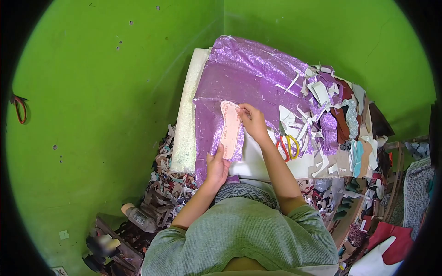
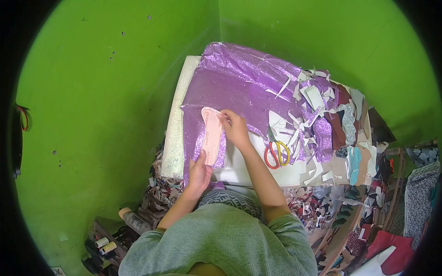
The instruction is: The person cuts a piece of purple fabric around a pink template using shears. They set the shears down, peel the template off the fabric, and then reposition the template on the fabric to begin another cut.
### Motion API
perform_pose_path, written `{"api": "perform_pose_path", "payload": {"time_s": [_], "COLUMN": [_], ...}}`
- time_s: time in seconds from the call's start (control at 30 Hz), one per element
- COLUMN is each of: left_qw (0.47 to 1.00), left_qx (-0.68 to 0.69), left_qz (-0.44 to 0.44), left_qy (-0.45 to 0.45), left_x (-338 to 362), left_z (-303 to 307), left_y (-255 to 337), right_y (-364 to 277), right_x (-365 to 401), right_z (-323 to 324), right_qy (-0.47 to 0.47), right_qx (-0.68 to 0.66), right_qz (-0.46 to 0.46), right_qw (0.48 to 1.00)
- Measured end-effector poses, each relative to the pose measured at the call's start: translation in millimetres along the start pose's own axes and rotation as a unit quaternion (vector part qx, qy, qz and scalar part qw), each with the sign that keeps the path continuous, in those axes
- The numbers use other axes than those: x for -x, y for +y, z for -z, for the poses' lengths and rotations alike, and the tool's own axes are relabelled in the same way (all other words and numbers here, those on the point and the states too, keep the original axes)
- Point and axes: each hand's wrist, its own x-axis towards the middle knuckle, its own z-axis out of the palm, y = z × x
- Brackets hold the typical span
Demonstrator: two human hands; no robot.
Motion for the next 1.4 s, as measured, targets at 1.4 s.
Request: {"api": "perform_pose_path", "payload": {"time_s": [1.4], "left_qw": [0.997], "left_qx": [-0.001], "left_qz": [-0.022], "left_qy": [0.077], "left_x": [-13.6], "left_z": [3.8], "left_y": [-2.4], "right_y": [3.9], "right_x": [12.8], "right_z": [36.5], "right_qy": [-0.099], "right_qx": [-0.164], "right_qz": [-0.243], "right_qw": [0.951]}}
